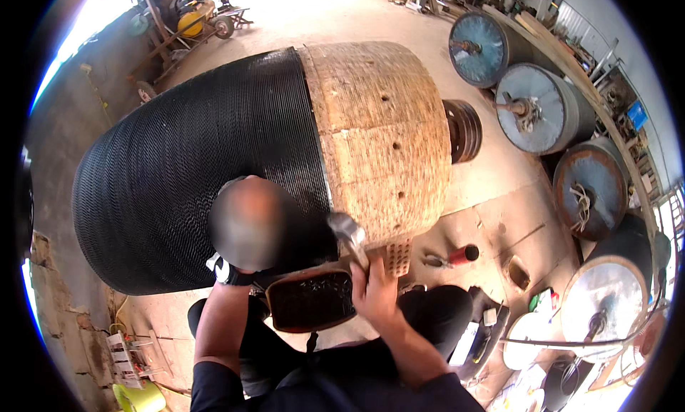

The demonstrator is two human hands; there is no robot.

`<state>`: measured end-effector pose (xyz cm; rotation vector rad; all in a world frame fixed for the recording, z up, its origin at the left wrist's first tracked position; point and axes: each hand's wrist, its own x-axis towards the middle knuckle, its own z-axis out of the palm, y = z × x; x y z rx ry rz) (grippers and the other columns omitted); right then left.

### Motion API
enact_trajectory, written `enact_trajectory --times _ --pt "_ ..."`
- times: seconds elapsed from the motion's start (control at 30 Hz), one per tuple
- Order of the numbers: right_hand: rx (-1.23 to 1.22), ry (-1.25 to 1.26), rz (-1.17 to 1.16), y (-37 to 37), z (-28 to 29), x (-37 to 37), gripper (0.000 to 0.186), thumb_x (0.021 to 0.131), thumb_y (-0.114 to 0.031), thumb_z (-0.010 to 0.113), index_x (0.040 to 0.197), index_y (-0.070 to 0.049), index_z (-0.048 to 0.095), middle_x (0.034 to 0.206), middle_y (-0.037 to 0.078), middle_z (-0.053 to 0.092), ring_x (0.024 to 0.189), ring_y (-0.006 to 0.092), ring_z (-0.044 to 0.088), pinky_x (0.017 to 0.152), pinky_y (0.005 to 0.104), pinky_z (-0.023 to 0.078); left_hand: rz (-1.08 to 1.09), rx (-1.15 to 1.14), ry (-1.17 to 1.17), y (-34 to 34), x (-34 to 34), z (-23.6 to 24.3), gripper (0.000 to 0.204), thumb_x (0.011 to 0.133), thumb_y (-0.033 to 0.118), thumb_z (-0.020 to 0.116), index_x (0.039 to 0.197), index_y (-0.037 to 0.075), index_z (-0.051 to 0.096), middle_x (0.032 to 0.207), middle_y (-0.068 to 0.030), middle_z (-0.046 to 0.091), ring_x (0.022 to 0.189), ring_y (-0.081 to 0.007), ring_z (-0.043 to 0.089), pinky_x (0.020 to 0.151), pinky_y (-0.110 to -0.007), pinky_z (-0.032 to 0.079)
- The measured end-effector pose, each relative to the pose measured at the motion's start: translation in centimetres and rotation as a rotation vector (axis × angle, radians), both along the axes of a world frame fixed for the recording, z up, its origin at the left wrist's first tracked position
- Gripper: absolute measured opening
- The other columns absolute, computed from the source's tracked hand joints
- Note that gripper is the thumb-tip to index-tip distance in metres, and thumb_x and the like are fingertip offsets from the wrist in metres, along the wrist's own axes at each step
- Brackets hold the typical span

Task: The person sits on the floor and repeatedly strikes the surface of a large cylindrical object with a hammer. The object has a black mesh section and a wooden section. The person uses a hammer to tap along the seam and surface of the cylinder.

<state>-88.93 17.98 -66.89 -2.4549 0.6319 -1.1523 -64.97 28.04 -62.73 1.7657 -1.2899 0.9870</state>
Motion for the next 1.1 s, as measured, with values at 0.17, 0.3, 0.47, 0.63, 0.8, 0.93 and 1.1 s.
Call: enact_trajectory --times 0.17,0.3,0.47,0.63,0.8,0.93,1.1 --pt "-0.029 -0.363 0.190 -0.8 -1.8 -1.9 0.022 0.100 -0.010 0.045 0.103 0.011 0.051 0.073 0.010 0.054 0.057 0.0160 0.049 0.053 0.0270 0.043 0.025 0.019 -0.029 -0.4 0.3 -0.1 0.050 0.070 0.002 0.068 0.118 0.008 0.057 0.116 -0.0117 0.056 0.100 -0.0328 0.059 0.085 -0.049 0.050" --pt "-0.104 -0.298 0.119 -1.0 -1.4 -1.8 0.021 0.101 -0.011 0.043 0.104 0.009 0.050 0.075 0.010 0.053 0.058 0.0153 0.048 0.052 0.0267 0.042 0.114 -0.027 -0.139 -1.0 0.3 -0.5 0.049 0.073 0.002 0.068 0.120 0.010 0.057 0.115 -0.0107 0.054 0.099 -0.0317 0.059 0.084 -0.048 0.051" --pt "-0.296 -0.229 0.056 -2.1 -1.5 0.5 0.020 0.099 -0.012 0.049 0.107 0.006 0.053 0.075 0.017 0.059 0.057 0.0305 0.057 0.054 0.0366 0.047 0.030 0.020 0.003 -0.5 0.5 -0.5 0.048 0.073 0.002 0.066 0.120 0.010 0.057 0.115 -0.0106 0.054 0.100 -0.0319 0.058 0.085 -0.048 0.051" --pt "0.115 -0.071 -0.151 -1.9 -4.4 0.5 0.023 0.095 -0.014 0.056 0.109 0.005 0.054 0.080 0.023 0.064 0.072 0.0442 0.064 0.062 0.0476 0.050 0.076 -0.041 -0.059 -1.0 0.2 0.1 0.050 0.074 0.002 0.065 0.122 0.010 0.056 0.114 -0.0107 0.053 0.101 -0.0319 0.058 0.084 -0.048 0.051" --pt "0.028 0.091 -0.196 -1.8 -2.8 1.9 0.022 0.094 -0.017 0.061 0.101 0.003 0.053 0.073 0.024 0.061 0.065 0.0446 0.064 0.056 0.0476 0.050 0.136 -0.021 -0.080 -1.0 0.4 0.1 0.053 0.075 0.001 0.066 0.125 0.011 0.055 0.115 -0.0100 0.052 0.100 -0.0308 0.058 0.082 -0.047 0.052" --pt "0.038 -0.233 -0.080 -1.2 -2.8 0.0 0.022 0.095 -0.015 0.058 0.106 0.004 0.055 0.074 0.023 0.063 0.065 0.0425 0.065 0.058 0.0431 0.052 0.208 -0.013 -0.106 -1.2 0.4 -0.2 0.057 0.073 0.002 0.068 0.128 0.011 0.054 0.117 -0.0104 0.050 0.103 -0.0305 0.057 0.084 -0.047 0.052" --pt "-0.072 0.041 -0.159 -1.7 -1.9 1.4 0.019 0.093 -0.012 0.062 0.103 0.003 0.055 0.063 0.020 0.058 0.056 0.0410 0.062 0.051 0.0451 0.049 0.232 -0.009 -0.048 -1.1 -0.2 1.2 0.054 0.075 -0.002 0.069 0.126 0.013 0.059 0.113 -0.0088 0.054 0.101 -0.0292 0.059 0.086 -0.043 0.052"
